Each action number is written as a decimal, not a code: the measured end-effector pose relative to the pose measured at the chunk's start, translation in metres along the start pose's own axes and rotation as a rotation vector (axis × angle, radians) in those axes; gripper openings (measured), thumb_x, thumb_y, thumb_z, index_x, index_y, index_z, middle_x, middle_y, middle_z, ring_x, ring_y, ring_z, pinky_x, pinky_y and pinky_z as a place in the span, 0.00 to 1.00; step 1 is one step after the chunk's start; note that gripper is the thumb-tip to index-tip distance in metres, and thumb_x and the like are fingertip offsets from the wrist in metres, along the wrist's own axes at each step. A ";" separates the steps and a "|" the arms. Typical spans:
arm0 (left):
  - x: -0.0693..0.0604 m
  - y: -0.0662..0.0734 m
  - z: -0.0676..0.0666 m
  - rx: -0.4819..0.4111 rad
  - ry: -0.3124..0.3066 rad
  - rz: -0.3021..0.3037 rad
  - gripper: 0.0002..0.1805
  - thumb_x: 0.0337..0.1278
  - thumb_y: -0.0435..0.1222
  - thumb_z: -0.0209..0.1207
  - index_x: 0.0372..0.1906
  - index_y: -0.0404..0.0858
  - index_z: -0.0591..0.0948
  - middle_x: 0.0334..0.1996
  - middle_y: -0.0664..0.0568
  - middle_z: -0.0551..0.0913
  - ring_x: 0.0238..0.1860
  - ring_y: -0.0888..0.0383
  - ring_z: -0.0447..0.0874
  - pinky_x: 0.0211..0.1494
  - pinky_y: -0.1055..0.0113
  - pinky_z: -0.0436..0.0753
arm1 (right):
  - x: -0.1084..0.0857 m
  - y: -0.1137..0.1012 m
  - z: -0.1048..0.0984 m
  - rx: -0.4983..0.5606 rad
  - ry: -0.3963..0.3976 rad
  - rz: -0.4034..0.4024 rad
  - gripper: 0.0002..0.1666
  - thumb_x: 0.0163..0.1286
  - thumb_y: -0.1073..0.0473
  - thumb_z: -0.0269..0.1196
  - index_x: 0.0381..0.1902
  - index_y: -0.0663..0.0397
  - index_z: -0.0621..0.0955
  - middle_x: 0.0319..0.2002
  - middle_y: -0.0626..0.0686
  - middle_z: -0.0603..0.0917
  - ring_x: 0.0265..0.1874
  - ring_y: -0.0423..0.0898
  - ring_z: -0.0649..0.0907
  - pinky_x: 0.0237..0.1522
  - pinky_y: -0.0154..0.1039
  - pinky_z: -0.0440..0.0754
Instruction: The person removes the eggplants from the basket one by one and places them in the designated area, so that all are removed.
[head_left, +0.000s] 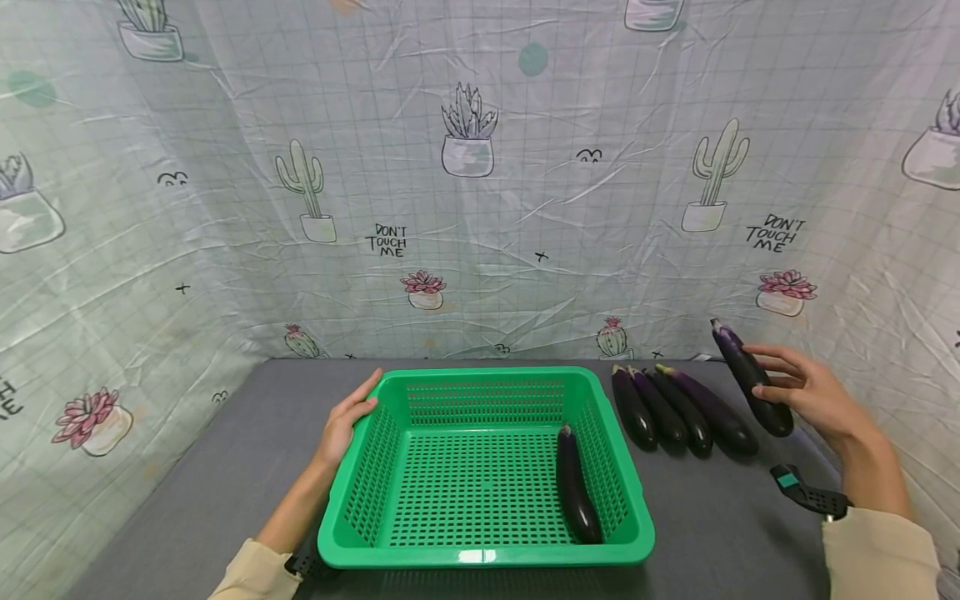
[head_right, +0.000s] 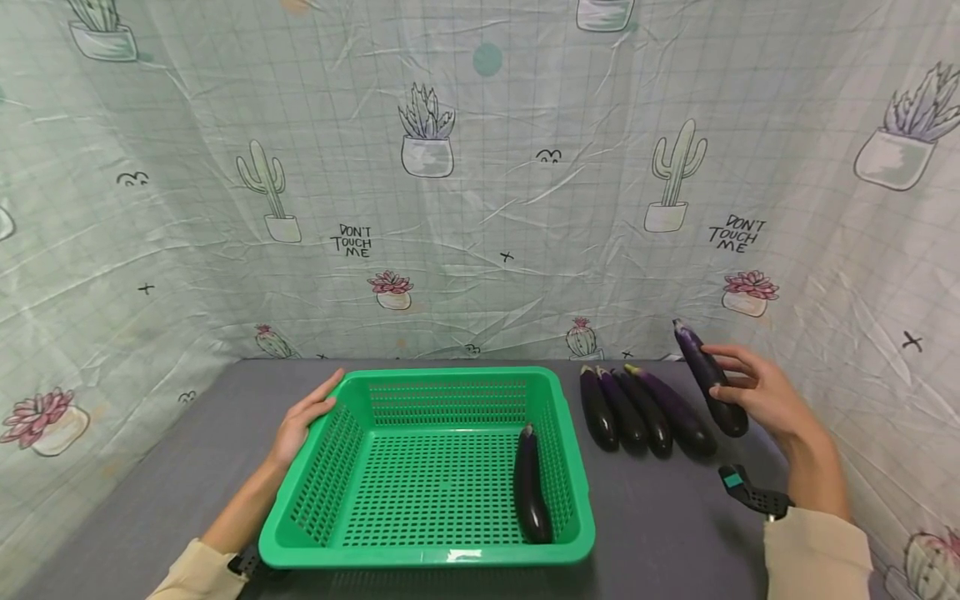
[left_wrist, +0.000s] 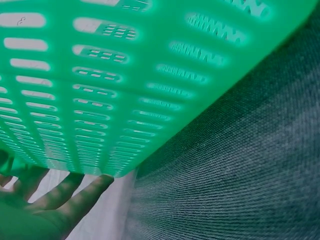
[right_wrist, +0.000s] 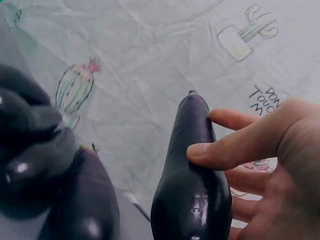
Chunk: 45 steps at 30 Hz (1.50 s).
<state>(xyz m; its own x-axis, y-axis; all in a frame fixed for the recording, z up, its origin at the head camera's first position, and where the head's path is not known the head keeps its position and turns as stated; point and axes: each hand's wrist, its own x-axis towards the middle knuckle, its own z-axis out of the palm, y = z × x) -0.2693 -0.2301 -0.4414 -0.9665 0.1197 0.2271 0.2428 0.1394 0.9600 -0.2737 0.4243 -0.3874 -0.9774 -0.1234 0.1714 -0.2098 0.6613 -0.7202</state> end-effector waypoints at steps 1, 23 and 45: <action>0.000 0.000 0.000 -0.002 0.000 0.000 0.31 0.83 0.37 0.43 0.82 0.33 0.56 0.84 0.39 0.49 0.85 0.42 0.39 0.65 0.91 0.61 | 0.000 0.002 0.000 -0.005 0.003 -0.004 0.37 0.76 0.61 0.64 0.79 0.43 0.67 0.70 0.75 0.64 0.47 0.17 0.70 0.38 0.24 0.80; 0.000 0.000 0.000 0.007 -0.006 0.003 0.31 0.83 0.38 0.43 0.82 0.33 0.56 0.84 0.40 0.49 0.85 0.42 0.38 0.66 0.90 0.60 | 0.006 0.027 0.009 -0.102 -0.002 0.067 0.36 0.73 0.63 0.65 0.73 0.72 0.66 0.67 0.83 0.69 0.62 0.82 0.74 0.48 0.61 0.88; 0.000 0.000 -0.001 0.034 -0.005 0.000 0.31 0.83 0.38 0.43 0.82 0.34 0.56 0.84 0.42 0.49 0.85 0.42 0.38 0.85 0.52 0.50 | 0.012 0.043 0.022 -0.139 -0.025 0.049 0.34 0.68 0.69 0.67 0.68 0.78 0.71 0.65 0.84 0.72 0.61 0.81 0.76 0.38 0.32 0.82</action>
<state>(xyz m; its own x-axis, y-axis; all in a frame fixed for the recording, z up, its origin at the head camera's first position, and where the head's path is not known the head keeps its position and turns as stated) -0.2697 -0.2313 -0.4412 -0.9661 0.1247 0.2259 0.2454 0.1728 0.9539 -0.2951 0.4351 -0.4309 -0.9871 -0.1059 0.1202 -0.1582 0.7630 -0.6267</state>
